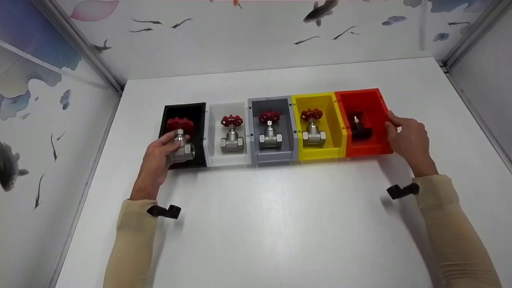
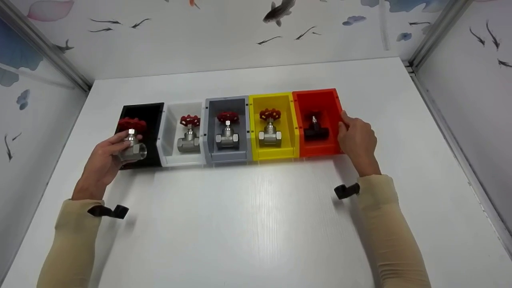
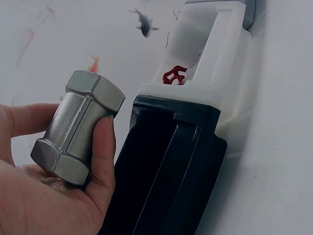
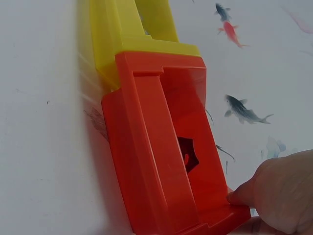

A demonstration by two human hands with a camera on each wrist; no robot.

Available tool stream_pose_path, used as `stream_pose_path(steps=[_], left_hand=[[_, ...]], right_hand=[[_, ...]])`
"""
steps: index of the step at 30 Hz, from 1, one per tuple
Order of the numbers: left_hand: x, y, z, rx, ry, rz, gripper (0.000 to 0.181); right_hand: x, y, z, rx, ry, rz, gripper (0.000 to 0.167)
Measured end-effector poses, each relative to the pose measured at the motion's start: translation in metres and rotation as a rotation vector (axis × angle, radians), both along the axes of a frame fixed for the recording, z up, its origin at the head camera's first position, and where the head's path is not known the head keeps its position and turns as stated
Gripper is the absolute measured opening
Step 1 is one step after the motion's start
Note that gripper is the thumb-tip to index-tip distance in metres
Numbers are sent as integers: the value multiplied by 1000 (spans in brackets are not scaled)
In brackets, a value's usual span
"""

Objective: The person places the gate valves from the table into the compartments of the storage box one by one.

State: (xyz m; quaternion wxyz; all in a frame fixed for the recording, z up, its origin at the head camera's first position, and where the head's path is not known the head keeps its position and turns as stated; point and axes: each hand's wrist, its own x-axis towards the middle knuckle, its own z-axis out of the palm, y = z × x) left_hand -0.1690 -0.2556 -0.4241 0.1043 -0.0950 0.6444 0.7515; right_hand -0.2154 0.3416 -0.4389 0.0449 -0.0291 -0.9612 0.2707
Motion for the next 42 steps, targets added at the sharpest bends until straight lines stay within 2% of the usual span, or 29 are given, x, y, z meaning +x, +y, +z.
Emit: stream_pose_path(steps=[11, 32, 42], left_hand=[[-11, 1, -3, -39, 8, 6, 53], [-27, 0, -12, -83, -58, 14, 57], [-31, 2, -18, -136, -54, 10, 54]], right_hand=[[-1, -1, 0, 12, 6, -19, 43], [-1, -3, 1, 4, -42, -34, 45], [1, -2, 1, 5, -9, -15, 44]])
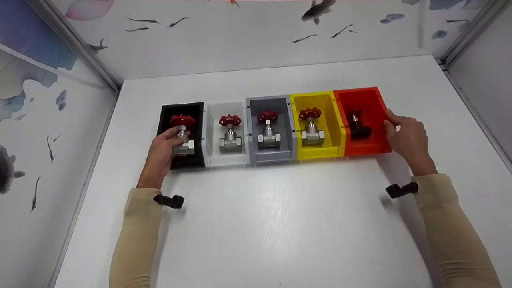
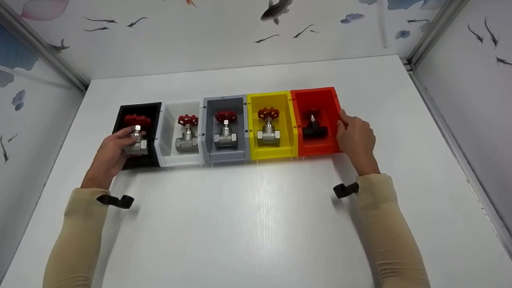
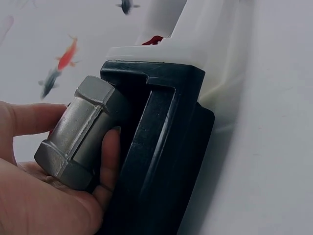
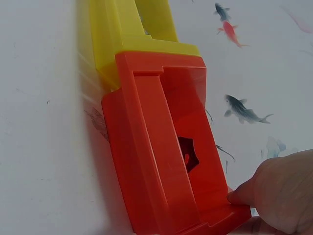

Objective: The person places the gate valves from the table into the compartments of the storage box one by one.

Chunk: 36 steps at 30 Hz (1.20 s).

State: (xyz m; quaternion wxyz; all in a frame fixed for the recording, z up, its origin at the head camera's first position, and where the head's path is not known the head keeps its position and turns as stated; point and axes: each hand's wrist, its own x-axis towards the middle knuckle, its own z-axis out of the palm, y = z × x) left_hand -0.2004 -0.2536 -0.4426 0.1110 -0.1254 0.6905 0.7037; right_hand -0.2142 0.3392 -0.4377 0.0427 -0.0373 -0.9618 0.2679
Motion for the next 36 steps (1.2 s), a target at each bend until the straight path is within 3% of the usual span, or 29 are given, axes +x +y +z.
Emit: stream_pose_path(steps=[12, 20, 27, 36], left_hand=[[-10, 5, -9, -71, 34, 18, 52], [-13, 6, -15, -104, 19, 53, 52], [-17, 6, -16, -162, 10, 34, 53], [-23, 7, -19, -187, 4, 26, 55]], right_hand=[[-1, 0, -1, -8, -11, -14, 44], [-2, -1, -2, -9, -32, -17, 45], [-1, 0, -3, -3, 12, -6, 43], [-1, 0, -3, -3, -5, -6, 45]])
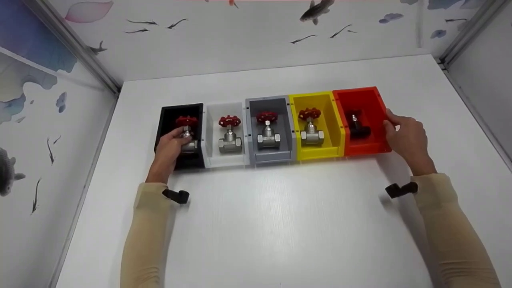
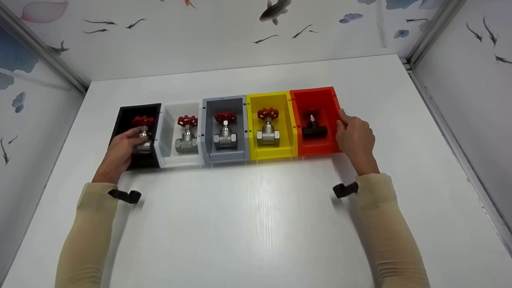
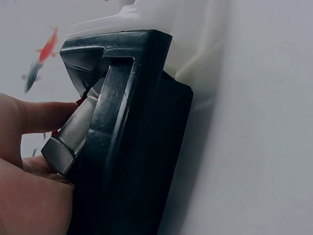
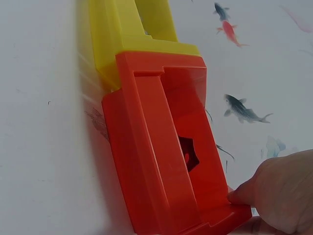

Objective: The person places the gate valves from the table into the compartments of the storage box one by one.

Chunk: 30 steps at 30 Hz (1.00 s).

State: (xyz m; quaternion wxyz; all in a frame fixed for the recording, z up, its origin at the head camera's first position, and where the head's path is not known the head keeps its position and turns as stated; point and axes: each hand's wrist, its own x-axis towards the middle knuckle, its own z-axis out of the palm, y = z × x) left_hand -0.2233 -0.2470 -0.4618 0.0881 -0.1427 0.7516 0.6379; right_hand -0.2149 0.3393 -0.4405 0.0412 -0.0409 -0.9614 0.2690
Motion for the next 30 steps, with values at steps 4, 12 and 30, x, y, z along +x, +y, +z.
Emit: stream_pose_path(steps=[4, 12, 30], left_hand=[[-1, 0, 0, -18, -16, -10, 58], [-3, 0, 0, -75, -44, -22, 56], [-2, 1, -4, -157, -33, -53, 53]], right_hand=[[0, 0, 0, -1, -25, -12, 45], [1, 0, 0, -2, -17, -3, 45], [2, 0, 1, -10, 12, 10, 44]])
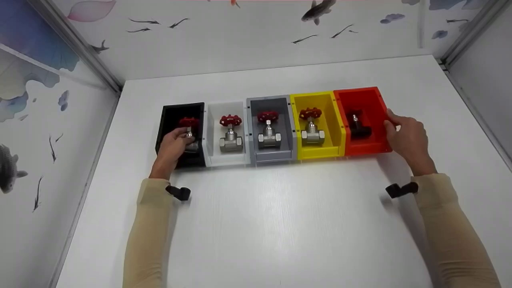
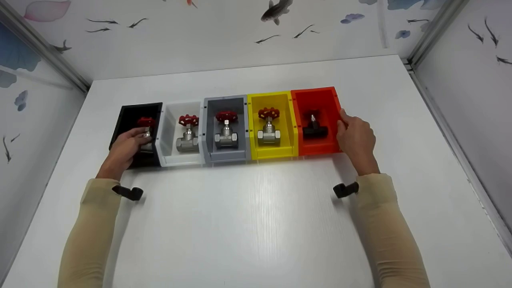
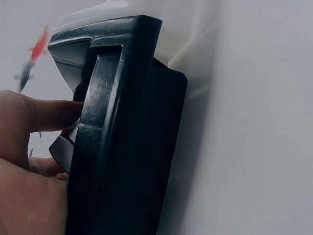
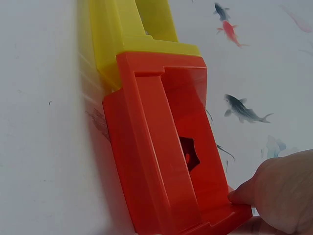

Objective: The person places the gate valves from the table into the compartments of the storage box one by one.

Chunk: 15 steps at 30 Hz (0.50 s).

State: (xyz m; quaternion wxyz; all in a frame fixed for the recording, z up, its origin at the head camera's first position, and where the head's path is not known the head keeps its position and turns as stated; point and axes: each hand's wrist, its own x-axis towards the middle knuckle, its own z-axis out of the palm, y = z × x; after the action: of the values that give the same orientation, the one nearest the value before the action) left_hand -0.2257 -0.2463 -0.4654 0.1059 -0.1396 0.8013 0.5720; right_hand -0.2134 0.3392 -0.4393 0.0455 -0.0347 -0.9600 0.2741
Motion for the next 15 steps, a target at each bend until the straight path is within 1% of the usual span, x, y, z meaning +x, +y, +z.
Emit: stream_pose_path(steps=[6, 15], left_hand=[[1, 0, 0, -43, -1, -20, 51], [2, 0, 1, -64, -1, -46, 52]], right_hand=[[0, 0, 0, 2, 8, 1, 44], [0, 0, 0, 4, 2, -4, 44]])
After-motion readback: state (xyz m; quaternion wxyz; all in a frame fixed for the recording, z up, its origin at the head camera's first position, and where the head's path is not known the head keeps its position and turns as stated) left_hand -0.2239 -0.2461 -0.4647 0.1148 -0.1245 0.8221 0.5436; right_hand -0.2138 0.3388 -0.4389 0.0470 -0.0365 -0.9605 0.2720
